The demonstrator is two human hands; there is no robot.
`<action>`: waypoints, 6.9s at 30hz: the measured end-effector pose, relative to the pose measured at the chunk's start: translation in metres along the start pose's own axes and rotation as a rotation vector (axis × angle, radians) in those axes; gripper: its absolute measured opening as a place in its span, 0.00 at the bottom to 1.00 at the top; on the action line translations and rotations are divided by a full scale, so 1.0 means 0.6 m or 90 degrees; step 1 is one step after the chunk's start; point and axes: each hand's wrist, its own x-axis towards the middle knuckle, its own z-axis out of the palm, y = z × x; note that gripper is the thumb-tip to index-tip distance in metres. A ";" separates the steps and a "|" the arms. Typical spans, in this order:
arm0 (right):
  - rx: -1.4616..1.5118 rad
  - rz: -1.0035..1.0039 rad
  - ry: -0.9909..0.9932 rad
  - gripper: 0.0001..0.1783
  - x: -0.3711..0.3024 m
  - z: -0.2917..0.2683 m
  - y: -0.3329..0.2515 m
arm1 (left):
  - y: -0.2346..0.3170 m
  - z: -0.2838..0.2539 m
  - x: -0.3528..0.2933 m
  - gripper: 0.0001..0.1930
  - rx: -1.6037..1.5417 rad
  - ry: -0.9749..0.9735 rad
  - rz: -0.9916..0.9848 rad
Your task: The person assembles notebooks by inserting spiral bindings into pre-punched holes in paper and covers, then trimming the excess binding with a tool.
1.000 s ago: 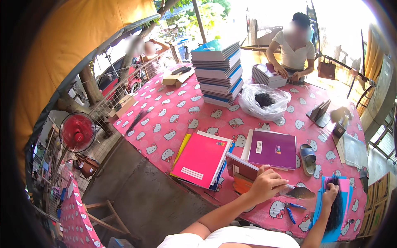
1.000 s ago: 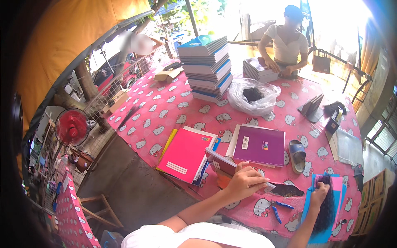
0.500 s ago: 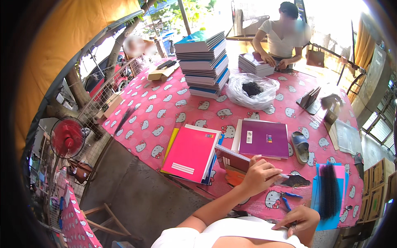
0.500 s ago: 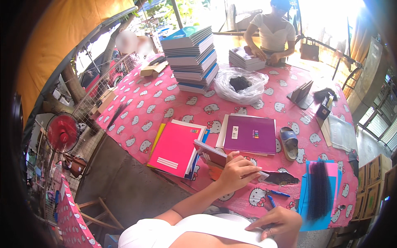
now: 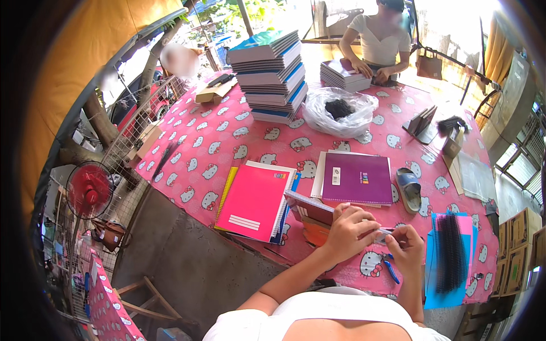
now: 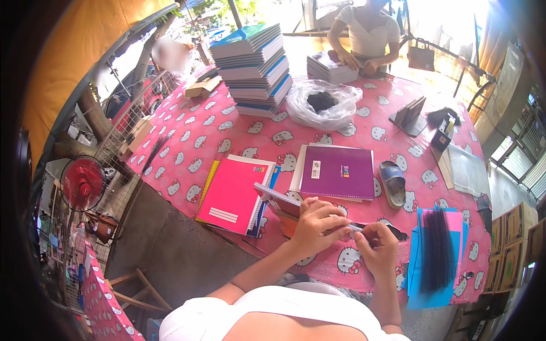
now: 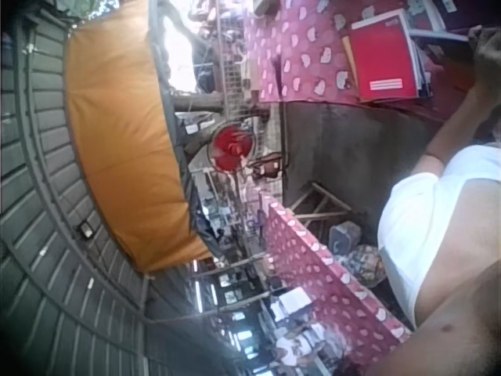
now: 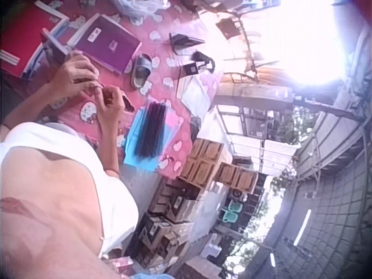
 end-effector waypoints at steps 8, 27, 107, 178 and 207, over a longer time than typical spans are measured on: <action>-0.037 -0.083 -0.017 0.13 0.046 -0.043 0.007 | -0.006 0.007 0.021 0.07 -0.011 -0.034 -0.004; -0.094 -0.050 -0.200 0.09 0.066 -0.059 -0.031 | 0.004 0.014 0.013 0.09 0.033 -0.007 -0.033; -0.009 -0.115 -0.026 0.22 0.232 -0.124 0.138 | 0.003 -0.023 -0.026 0.14 0.033 0.002 -0.023; -0.339 -0.178 -0.455 0.27 0.278 0.222 0.004 | -0.187 -0.158 -0.079 0.17 -0.354 0.269 -0.406; -0.671 0.047 -0.068 0.25 -0.157 -0.077 0.231 | 0.020 -0.212 0.110 0.10 -0.335 0.262 0.078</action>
